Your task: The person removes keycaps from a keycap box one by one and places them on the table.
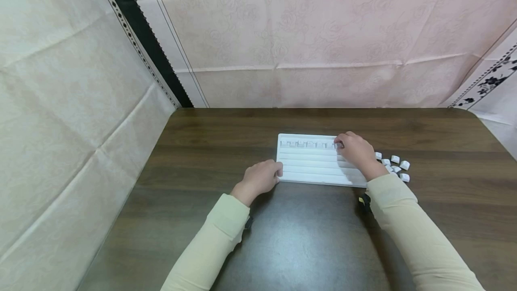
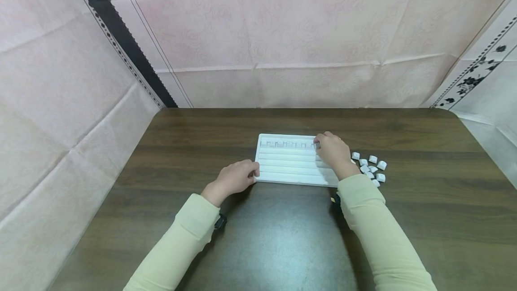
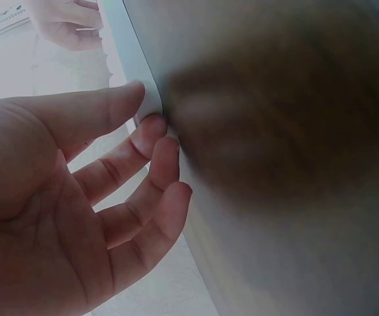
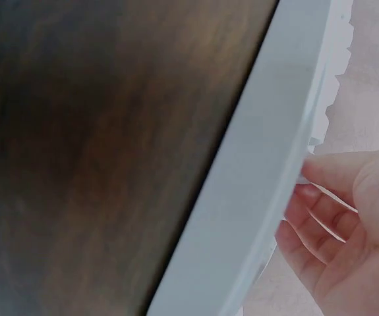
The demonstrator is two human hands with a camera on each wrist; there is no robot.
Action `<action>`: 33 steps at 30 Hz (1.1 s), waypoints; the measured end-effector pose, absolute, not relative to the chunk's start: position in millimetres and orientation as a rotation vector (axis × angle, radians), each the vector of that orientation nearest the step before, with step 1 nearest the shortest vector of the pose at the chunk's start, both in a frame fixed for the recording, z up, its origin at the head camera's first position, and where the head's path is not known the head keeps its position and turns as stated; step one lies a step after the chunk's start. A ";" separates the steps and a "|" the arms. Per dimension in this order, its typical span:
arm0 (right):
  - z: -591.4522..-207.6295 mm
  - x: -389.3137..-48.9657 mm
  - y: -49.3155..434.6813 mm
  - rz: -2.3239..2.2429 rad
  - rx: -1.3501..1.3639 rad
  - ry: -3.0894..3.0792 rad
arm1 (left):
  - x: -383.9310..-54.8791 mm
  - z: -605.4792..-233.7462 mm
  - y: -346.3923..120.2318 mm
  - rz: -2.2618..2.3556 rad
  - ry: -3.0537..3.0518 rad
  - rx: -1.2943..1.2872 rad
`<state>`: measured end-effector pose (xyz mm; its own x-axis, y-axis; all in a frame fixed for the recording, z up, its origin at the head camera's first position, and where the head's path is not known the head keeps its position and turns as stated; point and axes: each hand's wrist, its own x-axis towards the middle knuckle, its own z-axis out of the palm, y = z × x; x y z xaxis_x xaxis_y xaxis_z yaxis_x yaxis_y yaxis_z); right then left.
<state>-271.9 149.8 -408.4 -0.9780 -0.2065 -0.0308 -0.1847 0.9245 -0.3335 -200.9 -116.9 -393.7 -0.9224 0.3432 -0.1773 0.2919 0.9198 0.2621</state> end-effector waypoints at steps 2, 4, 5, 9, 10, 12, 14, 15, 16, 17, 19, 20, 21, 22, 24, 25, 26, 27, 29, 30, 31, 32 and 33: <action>-408.5 -271.9 150.1 -0.521 -0.308 3.019 | -201.1 -394.0 -117.1 0.340 2.862 0.477; -408.2 -271.7 150.6 -0.528 -0.301 3.020 | -201.0 -394.0 -117.0 0.340 2.862 0.478; -407.9 -271.7 150.9 -0.531 -0.295 3.021 | -201.0 -394.1 -116.9 0.341 2.862 0.478; -405.7 -271.1 152.2 -0.543 -0.288 3.029 | -200.7 -394.1 -116.9 0.341 2.865 0.476; -405.1 -271.0 152.5 -0.546 -0.289 3.031 | -200.6 -394.2 -116.9 0.341 2.866 0.475; -404.0 -270.4 153.1 -0.552 -0.293 3.036 | -200.2 -394.1 -116.9 0.342 2.868 0.475; -403.5 -269.8 153.9 -0.561 -0.296 3.039 | -199.9 -394.1 -116.9 0.344 2.868 0.474; -403.3 -269.5 154.4 -0.563 -0.297 3.042 | -199.8 -393.9 -116.9 0.347 2.868 0.475; -403.4 -269.3 155.0 -0.564 -0.299 3.045 | -199.8 -393.8 -116.9 0.349 2.869 0.474; -403.7 -268.3 156.3 -0.564 -0.302 3.049 | -199.6 -394.1 -116.6 0.349 2.867 0.475; -404.2 -267.0 160.0 -0.570 -0.305 3.058 | -199.5 -394.6 -116.0 0.349 2.865 0.476; -404.0 -266.2 162.1 -0.569 -0.306 3.063 | -199.5 -394.8 -115.7 0.349 2.866 0.477; -403.6 -265.5 164.3 -0.570 -0.306 3.067 | -199.6 -395.0 -115.4 0.349 2.865 0.478; -403.0 -264.6 166.8 -0.568 -0.302 3.071 | -199.7 -395.2 -115.2 0.350 2.865 0.480; -401.4 -262.9 171.9 -0.568 -0.284 3.076 | -199.9 -395.7 -114.8 0.355 2.863 0.486; -400.4 -261.9 174.3 -0.566 -0.274 3.075 | -200.0 -396.0 -114.8 0.358 2.861 0.487; -399.5 -260.9 176.6 -0.566 -0.263 3.072 | -199.8 -396.0 -115.0 0.362 2.859 0.485; -398.7 -260.0 178.9 -0.566 -0.253 3.070 | -199.7 -396.0 -115.2 0.362 2.858 0.483; -397.9 -258.3 184.3 -0.567 -0.237 3.068 | -199.7 -395.9 -115.6 0.364 2.858 0.476; -397.6 -257.5 187.2 -0.562 -0.233 3.070 | -199.7 -395.7 -115.8 0.365 2.859 0.474; -397.6 -256.7 190.4 -0.558 -0.231 3.074 | -199.7 -395.6 -116.0 0.366 2.860 0.469; -397.6 -255.8 193.6 -0.553 -0.229 3.082 | -199.6 -395.3 -116.1 0.367 2.863 0.468; -397.6 -254.8 197.1 -0.546 -0.227 3.088 | -199.8 -395.4 -116.0 0.366 2.864 0.470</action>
